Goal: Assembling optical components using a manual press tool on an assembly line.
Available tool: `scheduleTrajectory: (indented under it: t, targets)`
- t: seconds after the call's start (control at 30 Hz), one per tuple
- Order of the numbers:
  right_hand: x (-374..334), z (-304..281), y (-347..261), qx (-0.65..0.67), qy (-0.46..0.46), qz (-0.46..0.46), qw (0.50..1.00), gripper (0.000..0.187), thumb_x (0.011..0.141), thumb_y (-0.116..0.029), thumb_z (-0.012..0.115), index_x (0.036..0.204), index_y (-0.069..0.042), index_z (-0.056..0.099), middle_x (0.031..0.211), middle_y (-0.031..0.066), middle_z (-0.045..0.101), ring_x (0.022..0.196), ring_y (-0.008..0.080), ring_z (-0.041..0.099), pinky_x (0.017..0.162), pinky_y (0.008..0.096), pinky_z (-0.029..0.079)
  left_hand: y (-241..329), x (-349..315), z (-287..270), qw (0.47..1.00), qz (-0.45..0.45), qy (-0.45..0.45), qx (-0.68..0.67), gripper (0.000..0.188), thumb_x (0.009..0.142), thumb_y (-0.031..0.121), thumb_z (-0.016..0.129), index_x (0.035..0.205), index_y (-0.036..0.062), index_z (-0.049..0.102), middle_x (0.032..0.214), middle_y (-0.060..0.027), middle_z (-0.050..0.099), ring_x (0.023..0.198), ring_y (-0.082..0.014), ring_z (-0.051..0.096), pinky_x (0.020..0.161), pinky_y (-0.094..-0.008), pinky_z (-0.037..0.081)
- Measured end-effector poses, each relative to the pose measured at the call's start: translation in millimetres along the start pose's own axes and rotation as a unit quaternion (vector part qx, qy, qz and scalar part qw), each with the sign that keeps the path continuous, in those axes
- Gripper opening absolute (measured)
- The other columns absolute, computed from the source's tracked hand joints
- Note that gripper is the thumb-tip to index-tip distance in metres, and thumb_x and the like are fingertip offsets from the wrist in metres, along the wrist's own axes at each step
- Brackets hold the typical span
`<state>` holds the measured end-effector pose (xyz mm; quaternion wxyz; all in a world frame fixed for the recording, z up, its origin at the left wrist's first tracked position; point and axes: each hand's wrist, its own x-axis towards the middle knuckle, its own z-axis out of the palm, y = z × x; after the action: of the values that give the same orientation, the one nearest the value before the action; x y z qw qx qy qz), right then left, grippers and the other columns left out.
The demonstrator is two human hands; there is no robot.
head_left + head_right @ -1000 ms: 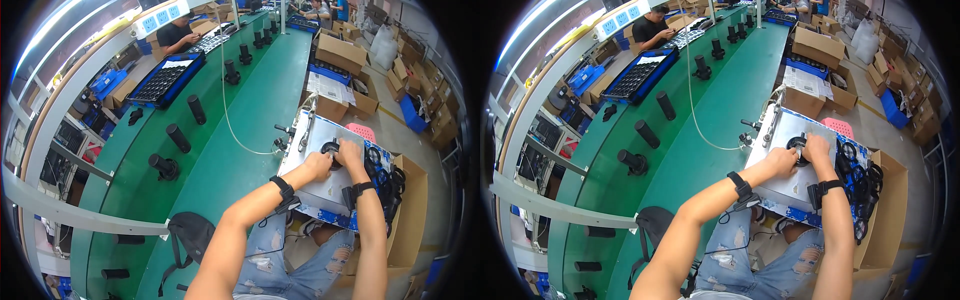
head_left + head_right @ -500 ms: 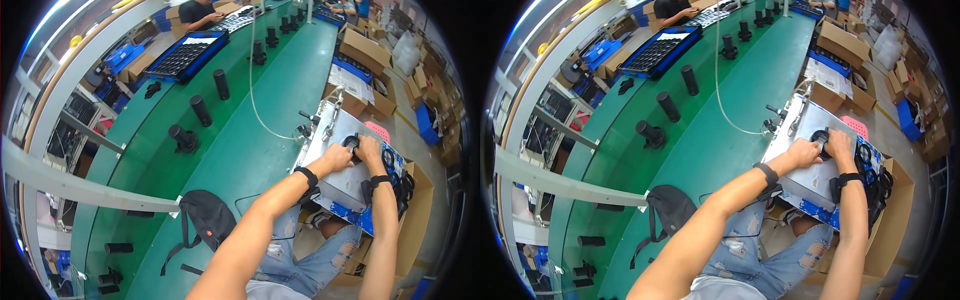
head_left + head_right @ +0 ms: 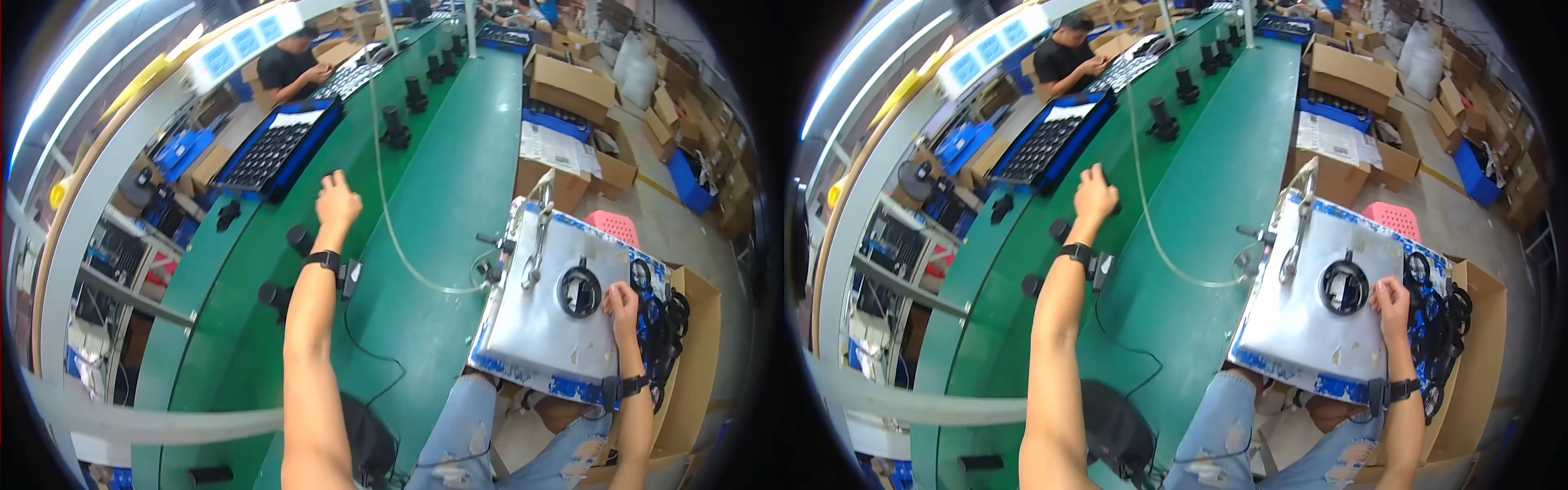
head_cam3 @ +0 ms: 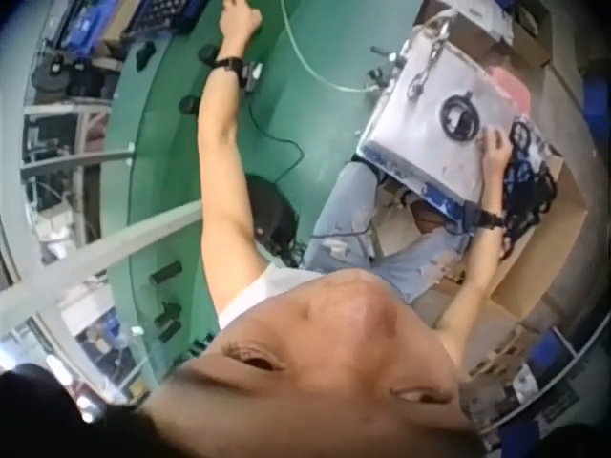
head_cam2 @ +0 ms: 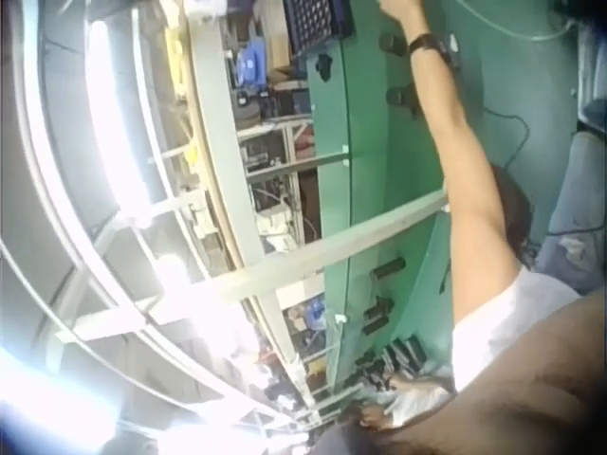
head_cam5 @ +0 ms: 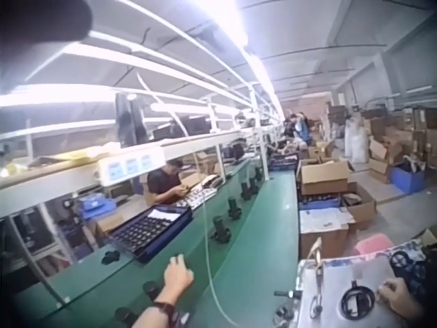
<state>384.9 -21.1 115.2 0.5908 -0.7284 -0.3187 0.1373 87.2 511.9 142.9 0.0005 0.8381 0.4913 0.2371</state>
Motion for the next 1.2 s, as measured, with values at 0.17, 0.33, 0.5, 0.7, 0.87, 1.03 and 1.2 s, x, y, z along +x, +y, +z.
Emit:
scheduleTrajectory:
  t: [0.17,0.33,0.5,0.7,0.87,1.03,1.2]
  targets:
    - [-9.4,-2.0,-2.3,-0.020,0.010,0.013,1.000,0.021,0.092,-0.021,0.058,0.083,-0.001,0.059,0.064,0.0018,0.057,0.054,0.0064,0.050,0.051,0.0198,0.038,-2.8,54.2,44.0,0.981,-0.104,-0.127,0.100,0.085,0.079,0.028,0.071,0.148,0.0219,0.022,0.156,-0.0128,0.017,0.118,-0.0467,0.051,0.092,-0.0489,0.050]
    - [-8.7,1.0,-11.0,-0.021,-0.006,0.010,1.000,0.027,0.091,-0.028,0.059,0.082,-0.002,0.058,0.062,0.0022,0.055,0.053,0.0075,0.052,0.050,0.0200,0.040,-0.7,46.3,56.6,0.988,-0.029,-0.125,0.091,0.068,0.077,0.029,0.076,0.136,0.0163,0.042,0.141,-0.0144,0.038,0.111,-0.0444,0.054,0.090,-0.0452,0.052]
    - [-1.5,5.3,3.9,0.032,0.007,0.012,0.999,0.018,0.093,-0.015,0.058,0.082,-0.001,0.059,0.062,0.0004,0.057,0.051,0.0049,0.050,0.048,0.0195,0.038,1.0,-22.1,14.8,0.992,0.010,-0.057,0.113,0.041,0.080,0.022,0.069,0.116,0.0079,0.055,0.125,-0.0174,0.048,0.104,-0.0418,0.056,0.080,-0.0467,0.054]
    - [1.4,4.3,12.8,-0.151,0.094,-0.065,0.982,0.017,0.092,-0.015,0.059,0.085,0.000,0.061,0.065,0.0025,0.060,0.058,0.0102,0.058,0.054,0.0244,0.046,31.3,-103.3,-114.1,0.983,0.159,0.096,0.007,0.015,0.082,0.020,0.060,0.082,0.0058,0.063,0.086,-0.0129,0.062,0.083,-0.0332,0.062,0.067,-0.0427,0.053]
    - [-44.9,53.8,-64.3,0.072,0.094,-0.092,0.989,0.025,0.096,-0.024,0.056,0.096,0.000,0.062,0.088,0.0092,0.067,0.084,0.0141,0.064,0.076,0.0279,0.050,114.1,-178.9,-219.4,0.860,0.309,-0.143,-0.380,0.018,0.078,0.017,0.066,0.086,0.0032,0.059,0.076,-0.0100,0.061,0.069,-0.0205,0.062,0.065,-0.0320,0.049]
    - [-127.8,104.8,-169.2,0.452,-0.429,0.053,0.780,0.085,0.091,-0.065,0.040,0.139,0.004,0.033,0.122,0.0194,0.057,0.104,0.0260,0.061,0.090,0.0341,0.049,198.9,-221.8,-225.7,0.654,0.319,-0.314,-0.610,0.043,0.080,0.017,0.075,0.115,0.0006,0.055,0.107,-0.0098,0.062,0.099,-0.0157,0.059,0.089,-0.0302,0.047]
    - [-145.3,78.5,-153.9,0.553,-0.179,0.009,0.814,0.064,0.093,-0.047,0.052,0.132,0.002,0.040,0.109,0.0143,0.058,0.101,0.0243,0.061,0.089,0.0335,0.050,226.3,-305.4,-162.4,0.563,0.104,-0.320,-0.755,0.051,0.098,0.034,0.050,0.135,0.0001,0.040,0.127,-0.0144,0.051,0.112,-0.0202,0.054,0.099,-0.0340,0.042]
